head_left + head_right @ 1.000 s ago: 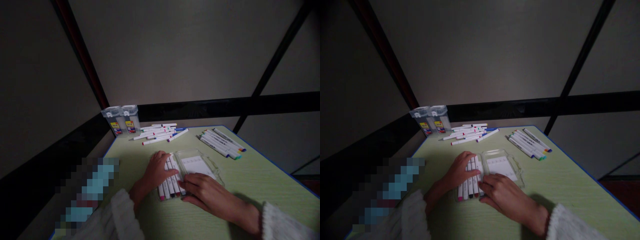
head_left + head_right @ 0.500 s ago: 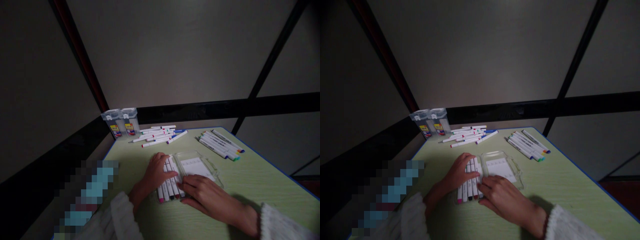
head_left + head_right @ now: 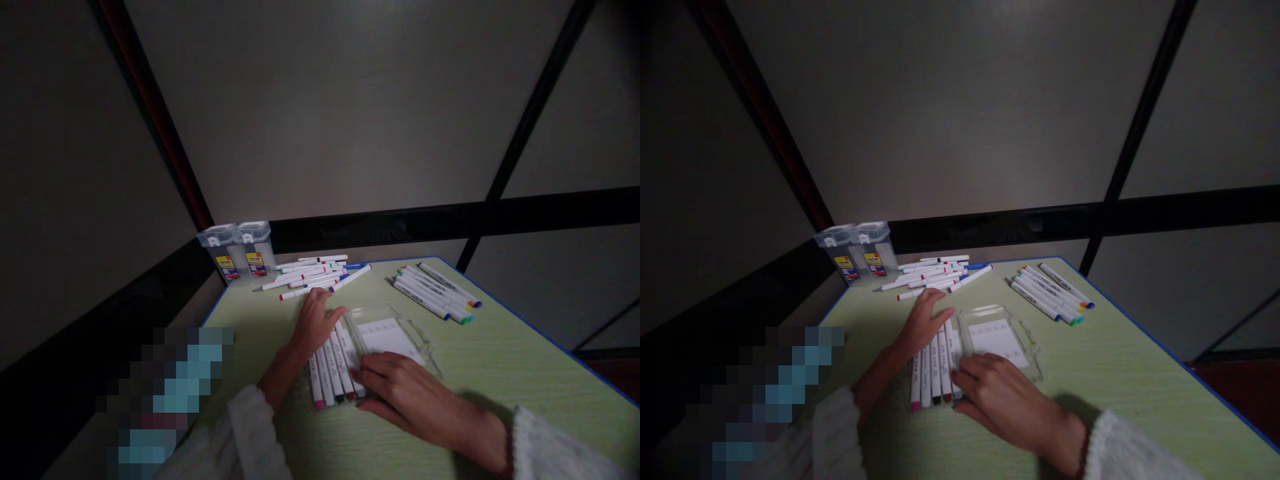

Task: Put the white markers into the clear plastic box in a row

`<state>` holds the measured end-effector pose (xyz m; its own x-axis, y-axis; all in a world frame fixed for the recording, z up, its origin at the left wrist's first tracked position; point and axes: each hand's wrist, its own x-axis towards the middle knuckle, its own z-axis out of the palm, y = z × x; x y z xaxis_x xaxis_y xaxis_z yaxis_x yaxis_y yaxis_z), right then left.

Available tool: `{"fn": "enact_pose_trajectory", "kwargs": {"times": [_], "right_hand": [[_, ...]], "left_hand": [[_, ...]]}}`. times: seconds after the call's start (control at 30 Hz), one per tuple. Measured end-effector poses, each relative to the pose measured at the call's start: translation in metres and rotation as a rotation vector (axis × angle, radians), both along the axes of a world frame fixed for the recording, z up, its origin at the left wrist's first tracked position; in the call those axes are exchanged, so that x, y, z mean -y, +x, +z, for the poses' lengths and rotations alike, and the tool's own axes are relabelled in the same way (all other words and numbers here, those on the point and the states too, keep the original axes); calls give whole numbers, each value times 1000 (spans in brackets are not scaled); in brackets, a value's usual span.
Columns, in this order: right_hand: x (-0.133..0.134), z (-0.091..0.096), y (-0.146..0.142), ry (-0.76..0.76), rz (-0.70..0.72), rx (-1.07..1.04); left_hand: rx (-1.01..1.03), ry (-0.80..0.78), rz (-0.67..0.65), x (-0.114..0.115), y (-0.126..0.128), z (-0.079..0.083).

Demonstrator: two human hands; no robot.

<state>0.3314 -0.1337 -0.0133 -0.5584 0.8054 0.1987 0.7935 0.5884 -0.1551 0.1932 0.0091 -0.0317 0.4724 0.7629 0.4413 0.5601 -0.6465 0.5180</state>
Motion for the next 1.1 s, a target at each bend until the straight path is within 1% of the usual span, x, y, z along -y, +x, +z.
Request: {"fn": "enact_pose_trajectory", "kwargs": {"times": [0.13, 0.4, 0.6, 0.77, 1.1], "right_hand": [[-2, 1, -1, -21, -6, -3], [-2, -1, 0, -20, -10, -14], [-3, -2, 1, -3, 1, -15], [-3, -2, 1, 4, 3, -16], [-1, -1, 0, 0, -2, -24]], "left_hand": [[-90, 37, 12, -7, 6, 0], [-368, 74, 22, -6, 7, 5], [-497, 116, -4, -6, 8, 1], [-559, 109, -4, -6, 9, -2], [-609, 39, 5, -7, 12, 1]]}}
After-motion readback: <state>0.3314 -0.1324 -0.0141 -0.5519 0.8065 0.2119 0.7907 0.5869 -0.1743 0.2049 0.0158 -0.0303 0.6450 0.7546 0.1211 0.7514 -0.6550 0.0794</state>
